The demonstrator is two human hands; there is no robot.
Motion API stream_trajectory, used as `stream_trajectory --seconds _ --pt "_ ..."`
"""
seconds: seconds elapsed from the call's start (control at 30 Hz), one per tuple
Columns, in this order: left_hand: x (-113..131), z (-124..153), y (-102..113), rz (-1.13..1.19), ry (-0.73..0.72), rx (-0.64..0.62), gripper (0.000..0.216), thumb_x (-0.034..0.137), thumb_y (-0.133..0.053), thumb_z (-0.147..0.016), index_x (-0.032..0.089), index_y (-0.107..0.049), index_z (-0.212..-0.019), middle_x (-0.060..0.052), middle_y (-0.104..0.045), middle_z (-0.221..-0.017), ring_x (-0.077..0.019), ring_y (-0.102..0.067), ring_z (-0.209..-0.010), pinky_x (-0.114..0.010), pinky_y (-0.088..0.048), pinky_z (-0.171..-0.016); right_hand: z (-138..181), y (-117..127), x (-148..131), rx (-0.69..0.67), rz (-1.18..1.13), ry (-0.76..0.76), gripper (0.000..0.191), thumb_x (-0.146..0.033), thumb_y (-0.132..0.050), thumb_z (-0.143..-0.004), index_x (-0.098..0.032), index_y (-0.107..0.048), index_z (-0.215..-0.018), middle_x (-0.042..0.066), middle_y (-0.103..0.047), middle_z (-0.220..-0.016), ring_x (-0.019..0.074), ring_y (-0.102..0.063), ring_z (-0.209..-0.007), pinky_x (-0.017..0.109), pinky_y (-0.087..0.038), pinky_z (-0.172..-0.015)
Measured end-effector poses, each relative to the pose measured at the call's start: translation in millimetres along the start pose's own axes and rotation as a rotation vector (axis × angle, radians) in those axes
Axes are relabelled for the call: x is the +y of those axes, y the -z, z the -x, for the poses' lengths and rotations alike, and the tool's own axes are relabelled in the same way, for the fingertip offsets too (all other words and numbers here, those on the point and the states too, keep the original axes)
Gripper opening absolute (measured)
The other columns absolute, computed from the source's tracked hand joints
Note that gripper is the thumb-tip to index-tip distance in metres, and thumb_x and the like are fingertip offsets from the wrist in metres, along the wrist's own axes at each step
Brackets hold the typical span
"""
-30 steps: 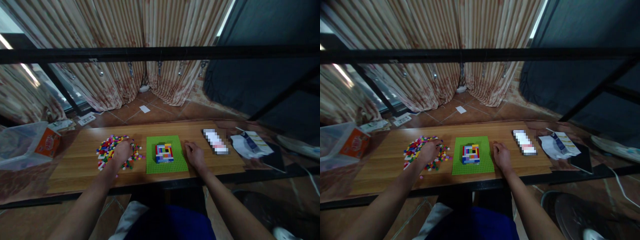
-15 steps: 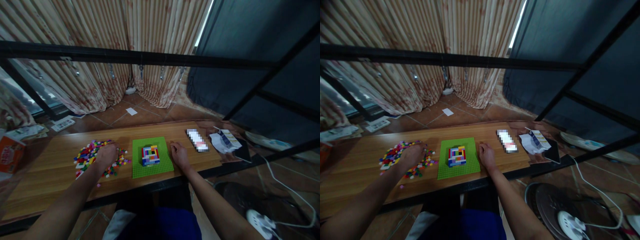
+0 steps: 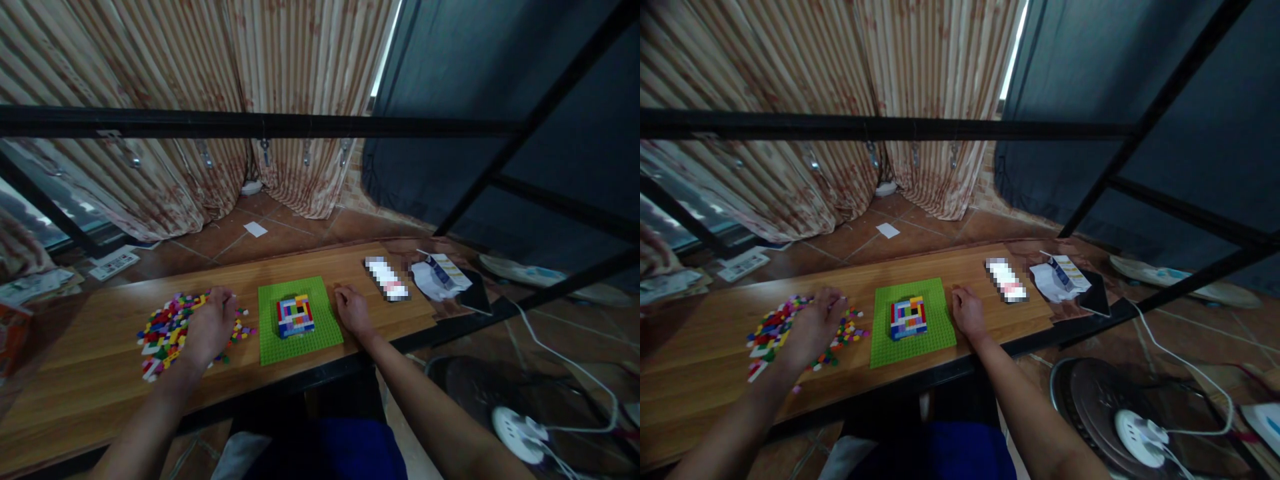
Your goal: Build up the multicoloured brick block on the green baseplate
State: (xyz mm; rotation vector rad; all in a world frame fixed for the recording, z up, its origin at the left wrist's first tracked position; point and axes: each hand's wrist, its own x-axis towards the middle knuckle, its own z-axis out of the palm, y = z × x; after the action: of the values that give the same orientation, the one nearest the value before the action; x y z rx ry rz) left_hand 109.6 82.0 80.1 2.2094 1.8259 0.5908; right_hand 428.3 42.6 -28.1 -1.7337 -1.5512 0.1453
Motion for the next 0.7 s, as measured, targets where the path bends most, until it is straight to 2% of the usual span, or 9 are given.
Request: stream_trajectory --seconds 0.1,0.17,0.27,0.37,0.43,0.5,0.7 --pt "10 13 -14 0.279 -0.019 0.01 0.031 0.038 -0.037 -0.089 0.019 -0.057 -0.103 -0.005 -0.069 -0.084 -0.0205 -0.066 -0.073 -0.031 -0.05 -0.067 0 0 -1 0.009 0.004 0.006 0.027 -0.026 -0.043 -0.093 -0.019 -0.069 -0.086 0.009 -0.066 -0.086 0.0204 -0.06 -0.082 0.032 -0.047 -0.078" --pt "20 25 -27 0.457 -0.002 -0.027 0.031 0.042 -0.04 -0.087 0.019 -0.059 -0.099 -0.004 -0.068 -0.079 -0.0186 -0.063 -0.066 -0.03 -0.048 -0.061 0 0 0 0.011 0.008 0.008 0.027 -0.026 -0.043 -0.093 -0.02 -0.069 -0.085 0.009 -0.066 -0.085 0.0205 -0.06 -0.081 0.032 -0.047 -0.077" --pt "37 48 -47 0.79 0.141 -0.158 0.036 0.05 -0.045 -0.085 0.019 -0.057 -0.099 -0.001 -0.065 -0.073 -0.0128 -0.052 -0.049 -0.026 -0.041 -0.046 -1 0 0 0.005 0.007 0.007 0.028 -0.026 -0.043 -0.092 -0.02 -0.069 -0.085 0.009 -0.066 -0.085 0.0212 -0.06 -0.08 0.033 -0.047 -0.077" --pt "53 76 -64 1.001 0.276 -0.283 0.041 0.058 -0.053 -0.08 0.019 -0.056 -0.093 0.001 -0.062 -0.067 -0.0091 -0.047 -0.044 -0.022 -0.035 -0.041 -1 1 0 -0.002 -0.003 0.007 0.027 -0.026 -0.044 -0.091 -0.019 -0.069 -0.086 0.01 -0.066 -0.087 0.0217 -0.06 -0.082 0.034 -0.047 -0.079" --pt "61 92 -72 1.077 0.295 -0.371 0.043 0.059 -0.057 -0.076 0.019 -0.056 -0.089 0.003 -0.058 -0.061 -0.0087 -0.046 -0.043 -0.021 -0.033 -0.04 -1 1 -1 -0.006 -0.017 -0.002 0.027 -0.026 -0.044 -0.09 -0.019 -0.07 -0.085 0.01 -0.067 -0.087 0.0216 -0.06 -0.083 0.034 -0.048 -0.079" --pt "63 103 -77 1.118 0.304 -0.406 0.043 0.059 -0.061 -0.074 0.018 -0.056 -0.087 0.003 -0.058 -0.06 -0.0089 -0.047 -0.044 -0.02 -0.034 -0.041 -2 2 -2 -0.007 -0.061 -0.031 0.026 -0.027 -0.046 -0.089 -0.019 -0.07 -0.083 0.01 -0.067 -0.086 0.0215 -0.061 -0.082 0.034 -0.048 -0.08" --pt "53 103 -72 1.118 0.295 -0.354 0.039 0.055 -0.066 -0.072 0.018 -0.057 -0.08 0.002 -0.059 -0.058 -0.011 -0.053 -0.05 -0.021 -0.04 -0.046 -3 14 -13 0.035 -0.219 -0.116 0.025 -0.033 -0.052 -0.085 -0.018 -0.071 -0.086 0.011 -0.07 -0.089 0.022 -0.064 -0.082 0.038 -0.051 -0.079"
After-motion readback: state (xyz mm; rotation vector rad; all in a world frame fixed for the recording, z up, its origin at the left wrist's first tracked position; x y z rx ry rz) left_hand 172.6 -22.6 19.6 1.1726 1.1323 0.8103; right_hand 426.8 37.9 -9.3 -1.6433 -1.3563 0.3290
